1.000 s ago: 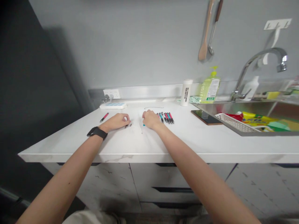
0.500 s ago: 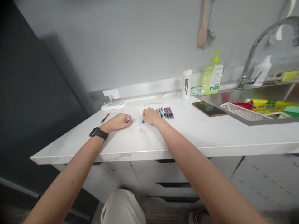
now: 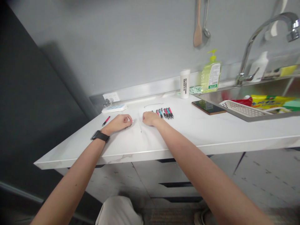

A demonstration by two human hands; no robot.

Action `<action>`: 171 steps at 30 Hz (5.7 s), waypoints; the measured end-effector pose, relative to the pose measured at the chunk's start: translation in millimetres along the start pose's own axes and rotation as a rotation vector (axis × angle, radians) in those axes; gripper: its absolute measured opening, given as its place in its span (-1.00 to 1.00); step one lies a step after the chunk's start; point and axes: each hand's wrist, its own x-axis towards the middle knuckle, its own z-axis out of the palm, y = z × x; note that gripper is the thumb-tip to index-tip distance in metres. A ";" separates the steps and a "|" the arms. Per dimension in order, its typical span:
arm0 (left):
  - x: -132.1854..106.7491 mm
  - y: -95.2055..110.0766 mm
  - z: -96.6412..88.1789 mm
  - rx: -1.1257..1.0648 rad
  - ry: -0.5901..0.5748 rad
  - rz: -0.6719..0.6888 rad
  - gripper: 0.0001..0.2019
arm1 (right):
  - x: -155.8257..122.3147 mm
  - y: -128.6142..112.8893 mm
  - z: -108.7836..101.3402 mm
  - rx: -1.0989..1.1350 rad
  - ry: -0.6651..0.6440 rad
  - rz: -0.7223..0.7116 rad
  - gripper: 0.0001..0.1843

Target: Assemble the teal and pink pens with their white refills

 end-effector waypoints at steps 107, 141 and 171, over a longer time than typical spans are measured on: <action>0.6 -26.9 20.4 -1.065 0.019 -0.029 -0.81 | -29.8 -13.0 7.0 -0.115 0.136 -0.239 -0.72; 3.4 -23.8 17.4 -0.586 0.310 -0.161 -0.56 | -31.0 -6.4 3.2 0.104 0.299 -0.179 -0.81; -4.1 -20.0 19.4 -0.259 0.062 -0.040 -0.79 | -31.7 -3.3 -1.6 0.083 0.220 -0.134 -0.73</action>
